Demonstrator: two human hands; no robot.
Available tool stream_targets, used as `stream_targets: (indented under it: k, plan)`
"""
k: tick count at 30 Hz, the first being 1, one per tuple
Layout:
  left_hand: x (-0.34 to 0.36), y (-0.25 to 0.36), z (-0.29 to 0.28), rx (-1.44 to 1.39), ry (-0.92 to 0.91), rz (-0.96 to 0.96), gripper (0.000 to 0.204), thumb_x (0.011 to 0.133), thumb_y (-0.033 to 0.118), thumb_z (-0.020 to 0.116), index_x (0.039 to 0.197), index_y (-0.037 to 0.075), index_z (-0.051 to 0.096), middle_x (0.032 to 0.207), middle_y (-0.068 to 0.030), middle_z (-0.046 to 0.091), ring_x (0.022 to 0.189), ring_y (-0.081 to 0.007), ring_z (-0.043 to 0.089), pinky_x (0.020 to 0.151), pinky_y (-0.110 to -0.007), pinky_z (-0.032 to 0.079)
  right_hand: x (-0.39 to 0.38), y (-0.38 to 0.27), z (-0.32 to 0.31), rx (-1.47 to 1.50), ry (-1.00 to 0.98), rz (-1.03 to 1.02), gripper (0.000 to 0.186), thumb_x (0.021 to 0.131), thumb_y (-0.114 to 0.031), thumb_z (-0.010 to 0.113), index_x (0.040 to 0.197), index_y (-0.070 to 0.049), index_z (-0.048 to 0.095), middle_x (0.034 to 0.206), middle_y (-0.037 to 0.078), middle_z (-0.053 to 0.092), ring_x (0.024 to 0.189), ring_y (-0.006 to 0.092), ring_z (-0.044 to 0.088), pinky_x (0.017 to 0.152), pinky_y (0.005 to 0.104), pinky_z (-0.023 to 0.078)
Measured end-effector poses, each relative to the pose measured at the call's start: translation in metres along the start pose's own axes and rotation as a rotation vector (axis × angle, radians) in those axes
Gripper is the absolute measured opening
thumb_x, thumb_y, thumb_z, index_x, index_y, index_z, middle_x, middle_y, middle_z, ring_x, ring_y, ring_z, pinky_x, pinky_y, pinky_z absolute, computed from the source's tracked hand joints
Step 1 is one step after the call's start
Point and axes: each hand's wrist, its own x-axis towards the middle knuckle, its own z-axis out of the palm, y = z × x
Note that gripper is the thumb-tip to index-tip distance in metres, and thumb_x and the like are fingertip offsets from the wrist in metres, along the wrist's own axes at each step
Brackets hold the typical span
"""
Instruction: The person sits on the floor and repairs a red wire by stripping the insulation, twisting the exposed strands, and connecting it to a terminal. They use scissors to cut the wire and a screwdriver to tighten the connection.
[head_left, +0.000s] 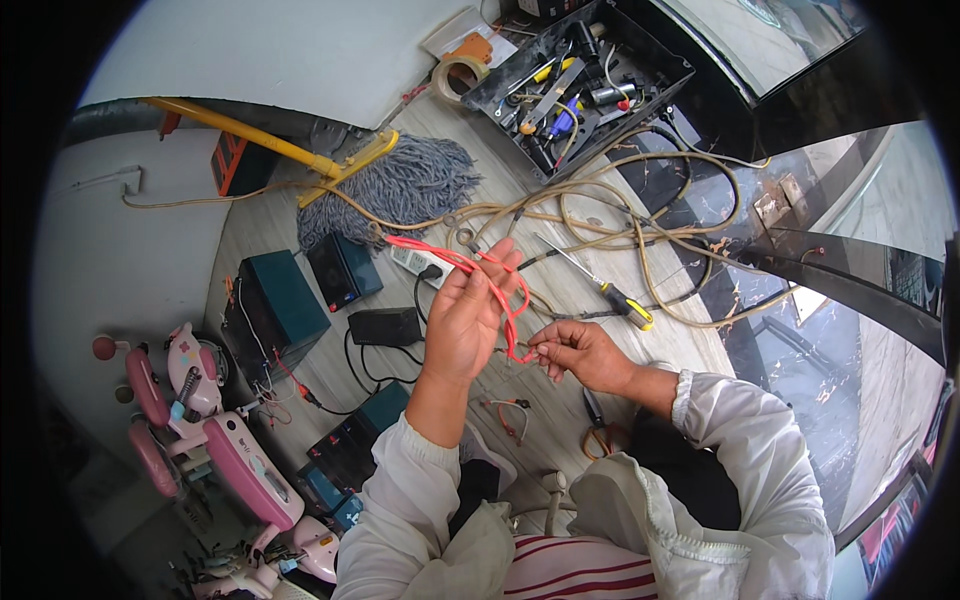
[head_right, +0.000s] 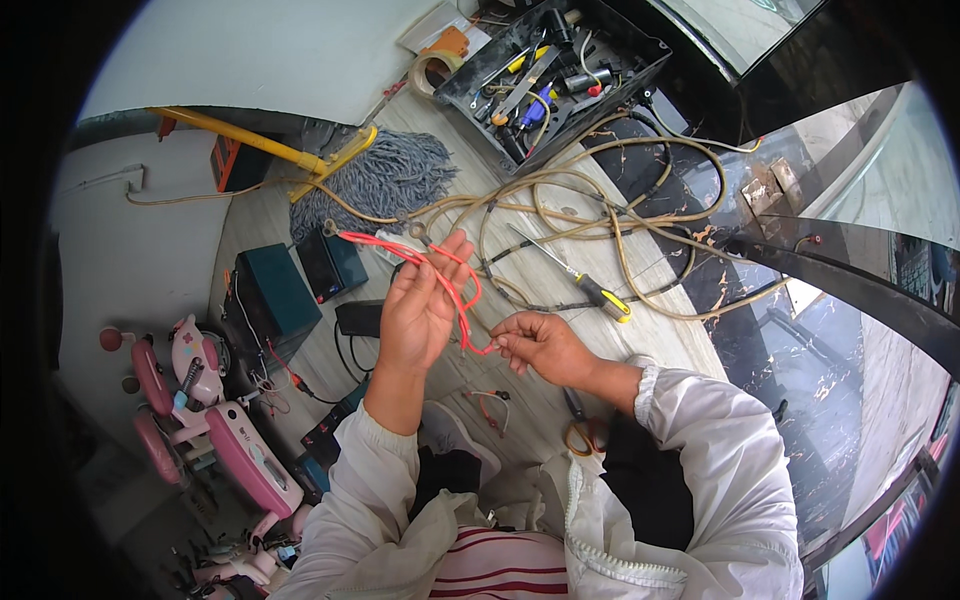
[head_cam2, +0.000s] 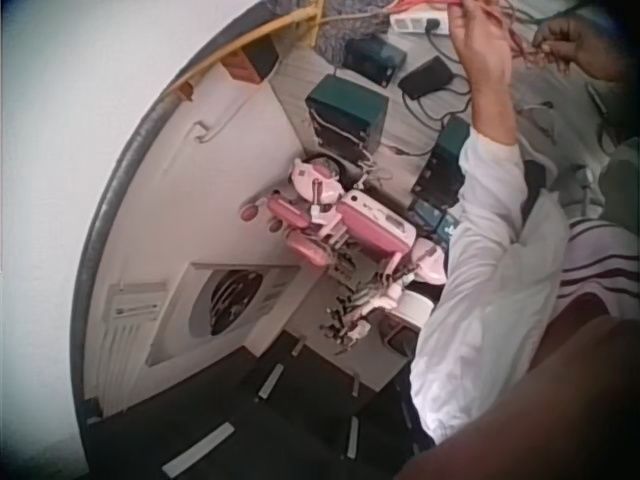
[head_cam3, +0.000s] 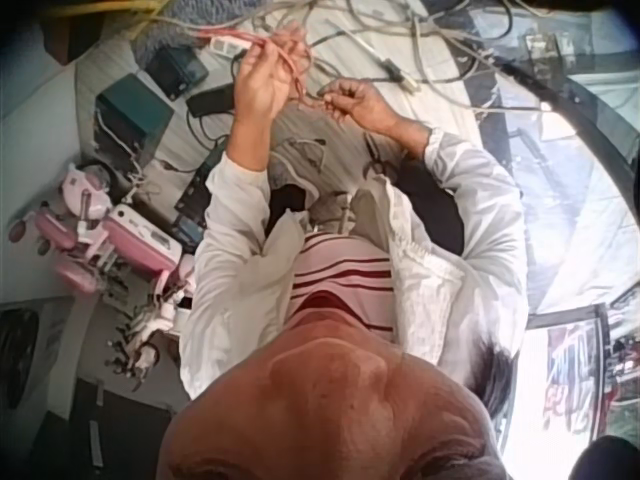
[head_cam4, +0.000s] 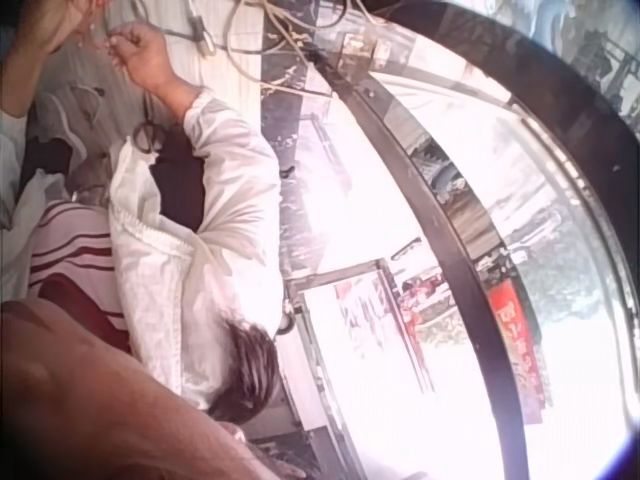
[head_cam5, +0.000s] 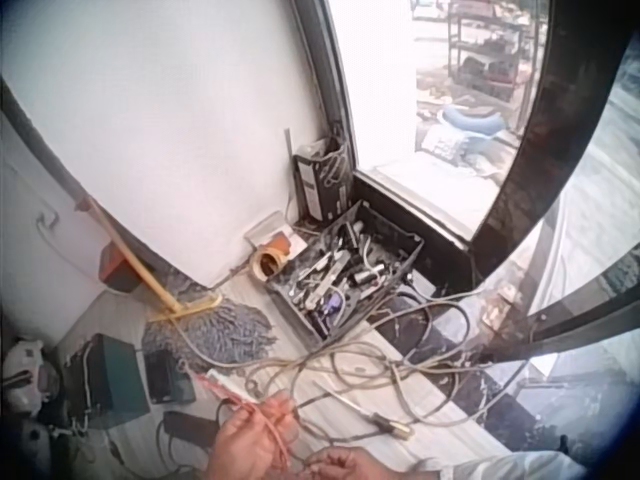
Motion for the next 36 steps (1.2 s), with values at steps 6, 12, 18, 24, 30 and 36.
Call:
stream_targets:
  k: [6,12,18,24,30,36]
  plan:
    - [0.001,0.000,-0.008,-0.018,0.072,0.008,0.026,0.098,0.014,0.043,0.113,-0.004,0.053,0.137,-0.0197,0.041,0.126,-0.0294,0.043,0.105,-0.037,0.037,-0.002,-0.003,0.001,0.038,-0.039,0.028,0.020,0.093,-0.009,0.052,0.108,0.001,0.060,0.079,0.005,0.062,0.064,0.0096,0.059,0.057,0.0230,0.050]
    - [0.007,-0.001,-0.025,-0.041,0.317,0.071,0.025,0.098,0.013,0.041,0.110,-0.007,0.050,0.125,-0.0194,0.049,0.119,-0.0289,0.049,0.102,-0.035,0.042,-0.002,-0.011,-0.005,0.102,-0.055,0.117,0.023,0.093,-0.013,0.052,0.106,0.002,0.061,0.080,0.007,0.064,0.063,0.0113,0.061,0.056,0.0232,0.051]
    - [0.010,-0.006,-0.046,-0.160,0.481,0.068,0.024,0.098,0.013,0.042,0.107,-0.008,0.050,0.115,-0.0184,0.052,0.115,-0.0299,0.051,0.101,-0.034,0.044,-0.003,-0.018,-0.005,0.128,-0.041,0.131,0.023,0.093,-0.014,0.052,0.107,0.002,0.062,0.079,0.007,0.064,0.064,0.0111,0.062,0.055,0.0226,0.051]
    - [0.008,-0.006,-0.042,-0.156,0.462,0.084,0.024,0.098,0.013,0.044,0.107,-0.008,0.050,0.115,-0.0186,0.052,0.116,-0.0297,0.050,0.102,-0.035,0.043,-0.002,-0.012,-0.006,0.152,-0.040,0.128,0.023,0.094,-0.013,0.050,0.108,0.002,0.060,0.081,0.006,0.063,0.066,0.0105,0.061,0.058,0.0220,0.052]
    - [0.009,-0.002,-0.026,-0.048,0.370,0.090,0.025,0.097,0.013,0.044,0.109,-0.008,0.051,0.120,-0.0193,0.051,0.115,-0.0291,0.051,0.102,-0.035,0.042,0.001,-0.003,-0.011,0.217,-0.035,0.146,0.023,0.095,-0.012,0.048,0.109,0.002,0.059,0.083,0.005,0.062,0.067,0.0095,0.061,0.060,0.0210,0.052]
    - [0.010,-0.002,-0.021,-0.085,0.349,0.089,0.024,0.096,0.010,0.045,0.109,-0.009,0.051,0.119,-0.0213,0.052,0.120,-0.0324,0.047,0.106,-0.038,0.039,0.002,-0.001,-0.014,0.220,-0.016,0.147,0.022,0.095,-0.012,0.048,0.108,0.002,0.059,0.084,0.005,0.062,0.066,0.0093,0.060,0.060,0.0211,0.052]
